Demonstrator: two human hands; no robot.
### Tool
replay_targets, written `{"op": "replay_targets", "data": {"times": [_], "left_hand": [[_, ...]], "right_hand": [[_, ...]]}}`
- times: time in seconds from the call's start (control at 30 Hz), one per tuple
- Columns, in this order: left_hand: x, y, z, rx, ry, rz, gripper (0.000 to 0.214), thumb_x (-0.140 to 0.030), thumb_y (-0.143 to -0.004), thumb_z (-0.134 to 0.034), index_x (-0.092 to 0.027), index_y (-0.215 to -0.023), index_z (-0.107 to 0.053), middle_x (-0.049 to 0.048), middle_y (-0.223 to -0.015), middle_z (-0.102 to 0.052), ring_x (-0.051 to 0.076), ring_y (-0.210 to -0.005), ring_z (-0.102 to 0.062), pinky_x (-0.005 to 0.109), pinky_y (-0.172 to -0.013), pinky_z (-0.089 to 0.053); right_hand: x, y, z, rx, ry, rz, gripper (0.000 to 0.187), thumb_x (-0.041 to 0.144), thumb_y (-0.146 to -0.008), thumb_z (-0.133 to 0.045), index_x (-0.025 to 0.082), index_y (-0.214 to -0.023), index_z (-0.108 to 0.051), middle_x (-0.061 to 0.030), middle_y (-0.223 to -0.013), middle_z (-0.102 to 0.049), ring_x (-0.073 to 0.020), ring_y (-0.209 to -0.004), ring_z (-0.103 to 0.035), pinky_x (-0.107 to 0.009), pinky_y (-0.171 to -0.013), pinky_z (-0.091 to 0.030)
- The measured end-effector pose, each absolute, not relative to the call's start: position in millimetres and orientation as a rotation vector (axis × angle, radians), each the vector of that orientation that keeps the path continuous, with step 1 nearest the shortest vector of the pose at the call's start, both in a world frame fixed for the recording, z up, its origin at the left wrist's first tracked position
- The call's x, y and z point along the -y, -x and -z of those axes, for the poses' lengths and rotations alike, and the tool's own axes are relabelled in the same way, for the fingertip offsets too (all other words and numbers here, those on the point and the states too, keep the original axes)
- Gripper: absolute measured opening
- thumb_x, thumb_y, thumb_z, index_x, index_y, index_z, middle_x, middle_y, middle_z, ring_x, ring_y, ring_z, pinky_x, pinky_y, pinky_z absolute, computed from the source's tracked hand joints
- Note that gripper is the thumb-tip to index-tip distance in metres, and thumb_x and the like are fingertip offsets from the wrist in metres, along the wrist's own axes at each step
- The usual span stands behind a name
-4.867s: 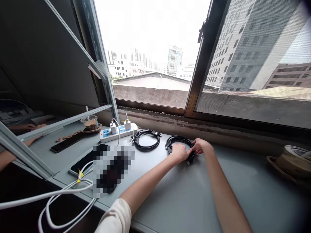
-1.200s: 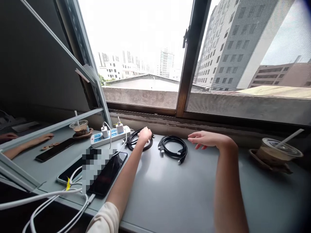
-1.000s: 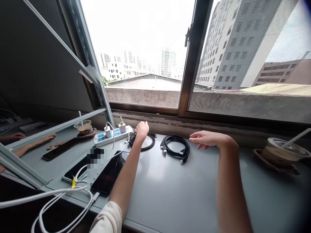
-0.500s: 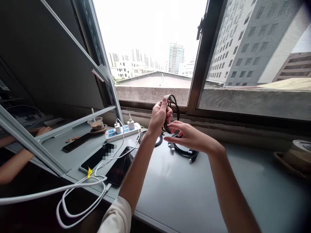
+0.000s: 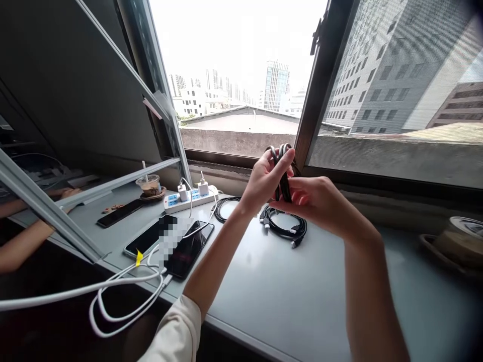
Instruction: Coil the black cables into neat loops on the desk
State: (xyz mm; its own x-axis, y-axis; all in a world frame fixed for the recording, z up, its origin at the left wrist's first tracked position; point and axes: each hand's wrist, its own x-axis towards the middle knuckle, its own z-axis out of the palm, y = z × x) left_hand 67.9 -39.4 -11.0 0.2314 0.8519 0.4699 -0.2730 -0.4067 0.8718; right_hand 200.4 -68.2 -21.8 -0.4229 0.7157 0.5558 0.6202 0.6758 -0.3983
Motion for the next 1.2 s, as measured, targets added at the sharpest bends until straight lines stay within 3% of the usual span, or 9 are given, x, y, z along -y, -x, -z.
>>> {"op": "replay_targets", "data": {"times": [0.23,0.33,0.4,0.53,0.67,0.83,0.93,1.03,1.2], "left_hand": [[37.8,-60.5,5.4,-0.557,-1.514,-1.375,0.011,-0.022,-0.088,-0.045,-0.015,-0.088,-0.053,-0.0031,-0.063,-0.053,0.005,-0.055,-0.053,0.014,-0.048,-0.041],[30.5,-51.2,5.5,-0.62,-1.514,-1.467,0.006,-0.014,-0.085,-0.045,-0.016,-0.089,-0.049,-0.0039,-0.061,-0.054,0.005,-0.047,-0.052,0.016,-0.04,-0.036],[25.9,-45.1,5.8,-0.636,-1.514,-1.532,0.008,-0.021,-0.087,-0.045,-0.018,-0.093,-0.049,-0.0049,-0.057,-0.052,0.005,-0.039,-0.047,0.018,-0.035,-0.032],[26.3,-43.8,5.0,-0.673,-1.435,-1.698,0.033,-0.039,-0.088,-0.044,-0.022,-0.116,-0.043,-0.0073,-0.05,-0.048,0.007,-0.034,-0.044,0.019,-0.034,-0.034],[36.9,-54.6,3.8,-0.726,-1.434,-1.599,0.06,-0.041,-0.084,-0.051,-0.017,-0.133,-0.025,-0.0025,-0.062,-0.06,0.01,-0.048,-0.058,0.02,-0.047,-0.045],[41.3,-54.7,2.3,-0.662,-1.402,-1.26,0.041,-0.031,-0.078,-0.06,-0.011,-0.111,-0.05,0.0051,-0.074,-0.066,0.015,-0.068,-0.064,0.021,-0.059,-0.048],[40.0,-47.8,1.0,-0.648,-1.404,-1.262,0.033,-0.024,-0.074,-0.064,-0.011,-0.102,-0.054,0.0057,-0.079,-0.068,0.015,-0.074,-0.065,0.022,-0.063,-0.05],[40.4,-42.9,-0.9,-0.723,-1.423,-1.297,0.043,-0.019,-0.077,-0.059,-0.011,-0.117,-0.046,0.0075,-0.087,-0.069,0.015,-0.075,-0.066,0.021,-0.061,-0.051],[38.7,-41.8,-0.6,-0.787,-1.541,-1.452,0.063,-0.018,-0.085,-0.046,-0.012,-0.14,-0.016,0.0106,-0.099,-0.067,0.012,-0.061,-0.065,0.019,-0.048,-0.048]], "right_hand": [[82.4,-201.9,11.3,1.807,0.936,-0.41,0.034,0.049,-0.078,-0.059,0.016,-0.082,-0.064,0.0044,-0.042,-0.048,-0.0057,-0.032,-0.041,-0.016,-0.032,-0.032],[80.0,-214.1,8.4,1.628,0.928,-0.497,0.038,0.052,-0.078,-0.057,0.016,-0.087,-0.065,0.0044,-0.044,-0.046,-0.0064,-0.033,-0.043,-0.015,-0.03,-0.033],[75.0,-224.6,8.0,1.54,0.931,-0.516,0.04,0.053,-0.079,-0.056,0.016,-0.094,-0.065,0.005,-0.044,-0.045,-0.0063,-0.034,-0.043,-0.016,-0.031,-0.035],[66.0,-232.7,9.8,1.38,0.854,-0.429,0.038,0.05,-0.081,-0.055,0.017,-0.098,-0.066,0.0054,-0.043,-0.045,-0.0057,-0.032,-0.04,-0.016,-0.031,-0.032],[66.7,-212.7,13.2,1.548,0.79,-0.402,0.035,0.047,-0.082,-0.055,0.016,-0.093,-0.067,0.0047,-0.044,-0.049,-0.0059,-0.034,-0.042,-0.016,-0.033,-0.032],[68.2,-187.3,17.8,1.965,0.866,-0.299,0.035,0.043,-0.086,-0.05,0.015,-0.071,-0.064,0.0028,-0.048,-0.055,-0.0066,-0.042,-0.05,-0.017,-0.047,-0.037],[65.3,-187.6,18.1,1.936,0.994,-0.17,0.043,0.047,-0.089,-0.044,0.015,-0.065,-0.062,0.0019,-0.047,-0.054,-0.0072,-0.043,-0.05,-0.017,-0.048,-0.035],[64.5,-196.0,15.3,1.76,1.057,-0.188,0.044,0.049,-0.089,-0.04,0.016,-0.078,-0.067,0.0018,-0.047,-0.055,-0.0078,-0.041,-0.051,-0.017,-0.048,-0.037],[68.0,-217.5,8.1,1.357,0.922,-0.222,0.04,0.046,-0.088,-0.045,0.015,-0.096,-0.068,0.0035,-0.04,-0.048,-0.0081,-0.036,-0.048,-0.017,-0.041,-0.038]]}}
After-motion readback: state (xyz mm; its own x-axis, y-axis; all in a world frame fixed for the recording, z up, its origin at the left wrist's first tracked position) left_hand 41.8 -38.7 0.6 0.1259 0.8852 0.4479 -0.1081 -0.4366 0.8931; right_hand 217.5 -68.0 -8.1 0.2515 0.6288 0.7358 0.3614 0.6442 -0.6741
